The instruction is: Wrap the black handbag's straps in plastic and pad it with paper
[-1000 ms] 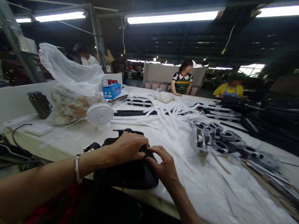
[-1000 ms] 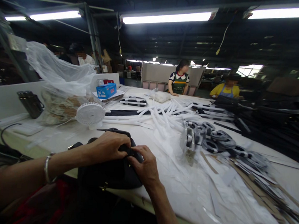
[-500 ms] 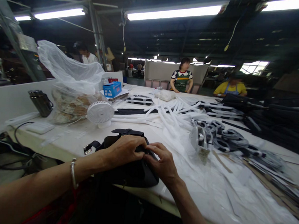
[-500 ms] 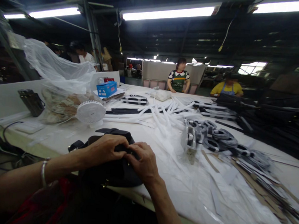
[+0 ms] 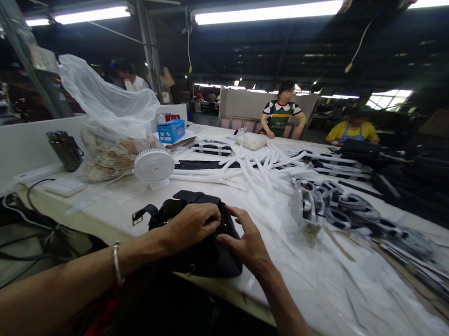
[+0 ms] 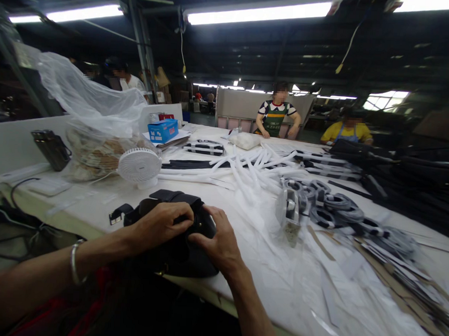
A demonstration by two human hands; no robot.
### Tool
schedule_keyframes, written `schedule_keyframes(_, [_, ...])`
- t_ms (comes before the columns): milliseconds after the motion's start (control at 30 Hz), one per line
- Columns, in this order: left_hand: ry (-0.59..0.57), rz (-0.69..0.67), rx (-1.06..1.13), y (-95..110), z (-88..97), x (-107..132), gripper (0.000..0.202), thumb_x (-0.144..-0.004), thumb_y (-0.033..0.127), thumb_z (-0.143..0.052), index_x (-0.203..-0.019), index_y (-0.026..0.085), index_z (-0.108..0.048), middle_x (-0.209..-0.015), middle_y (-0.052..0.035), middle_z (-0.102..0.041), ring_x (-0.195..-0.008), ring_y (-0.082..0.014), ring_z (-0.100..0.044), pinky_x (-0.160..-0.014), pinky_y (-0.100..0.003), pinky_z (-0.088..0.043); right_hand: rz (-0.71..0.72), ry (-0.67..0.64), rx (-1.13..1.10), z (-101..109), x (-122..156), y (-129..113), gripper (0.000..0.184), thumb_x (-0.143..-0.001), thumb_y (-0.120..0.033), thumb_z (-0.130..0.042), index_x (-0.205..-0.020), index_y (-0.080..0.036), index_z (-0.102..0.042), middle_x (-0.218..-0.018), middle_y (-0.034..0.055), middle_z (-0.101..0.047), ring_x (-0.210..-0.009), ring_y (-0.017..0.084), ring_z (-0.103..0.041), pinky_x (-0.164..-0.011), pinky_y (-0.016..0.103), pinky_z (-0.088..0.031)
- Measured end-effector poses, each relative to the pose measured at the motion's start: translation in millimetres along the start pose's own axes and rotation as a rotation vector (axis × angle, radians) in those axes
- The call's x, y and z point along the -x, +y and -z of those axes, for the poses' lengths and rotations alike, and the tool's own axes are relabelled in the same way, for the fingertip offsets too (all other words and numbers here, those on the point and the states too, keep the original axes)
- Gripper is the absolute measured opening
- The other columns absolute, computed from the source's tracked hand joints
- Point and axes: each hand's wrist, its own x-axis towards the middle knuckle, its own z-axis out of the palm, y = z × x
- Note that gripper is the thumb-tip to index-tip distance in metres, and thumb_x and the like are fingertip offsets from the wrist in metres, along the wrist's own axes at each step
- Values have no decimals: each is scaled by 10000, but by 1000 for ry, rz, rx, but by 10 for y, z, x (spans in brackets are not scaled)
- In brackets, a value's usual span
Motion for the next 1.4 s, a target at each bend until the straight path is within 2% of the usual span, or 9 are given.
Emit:
schedule_keyframes(167, [-23, 5, -19, -74, 1, -24, 91, -876, 139, -565, -896, 186, -641, -844, 7, -685, -762, -140, -634, -751, -237, -459, -69, -36, -69, -20, -5, 72, 305, -780, -185, -689, -1071, -274, -688, -1064, 31, -640, -987, 208, -616, -859, 356, -523])
schedule_keyframes(433, [-216, -102, -398, -103, 22, -113, 137, -948, 169, -460, -923, 166, -595, -914, -52, -658, -748, -193, -621, -658, -284, -435, -107, -77, -59, -41, -27, 92, 255, -773, -182, -695, -1010, -276, -696, -969, 9, -635, -912, 190, -596, -825, 345, -491])
schedule_keyframes(600, [-201, -11, -60, -111, 16, -143, 70, -898, 151, -495, -867, 194, -540, -804, 12, -619, -723, -154, -598, -670, -244, -424, -154, -19, -100, -100, -9, 115, 184, -793, -219, -676, -964, -279, -712, -956, 15, -647, -925, 199, -607, -758, 319, -498])
schedule_keyframes(667, [-184, 20, 1, -117, 1, -129, 63, -883, 151, -486, -855, 203, -509, -787, 18, -600, -715, -153, -584, -674, -245, -423, -170, 9, -94, -129, -10, 107, 195, -797, -218, -663, -973, -279, -718, -972, 24, -652, -948, 208, -608, -740, 314, -498])
schedule_keyframes(867, [-198, 34, -13, -136, 6, -41, 67, -889, 183, -450, -905, 209, -509, -852, -4, -615, -788, -180, -604, -736, -285, -431, -213, 52, -15, -181, -50, 6, 180, -779, -168, -644, -912, -258, -726, -925, 26, -655, -930, 215, -612, -773, 339, -485])
schedule_keyframes(967, [-176, 97, 6, -160, 29, -47, 155, -859, 186, -500, -1006, 211, -542, -901, -12, -648, -847, -194, -631, -781, -297, -446, -219, 59, 33, -182, -65, -30, 178, -760, -161, -664, -910, -246, -709, -927, 22, -656, -931, 219, -609, -793, 351, -474])
schedule_keyframes(1133, [-216, 271, 112, -156, 52, -105, 123, -818, 170, -522, -920, 191, -586, -728, 13, -652, -603, -156, -625, -596, -244, -443, -230, 10, 60, -173, -73, -32, 165, -759, -176, -673, -902, -250, -704, -924, 19, -650, -932, 222, -605, -794, 352, -469])
schedule_keyframes(1300, [-129, 196, -37, -126, 30, -82, 79, -814, 145, -560, -864, 187, -605, -807, -7, -676, -759, -188, -638, -761, -291, -445, -219, 14, 83, -178, -79, -33, 170, -753, -167, -669, -900, -246, -700, -918, 17, -648, -930, 222, -600, -810, 359, -467])
schedule_keyframes(1400, [-151, 146, -79, -177, -39, -34, 85, -864, 158, -518, -892, 184, -594, -850, -29, -676, -812, -209, -641, -763, -302, -448, -191, 18, 100, -198, -81, -12, 179, -759, -154, -657, -908, -242, -704, -920, 21, -641, -938, 224, -594, -848, 375, -463])
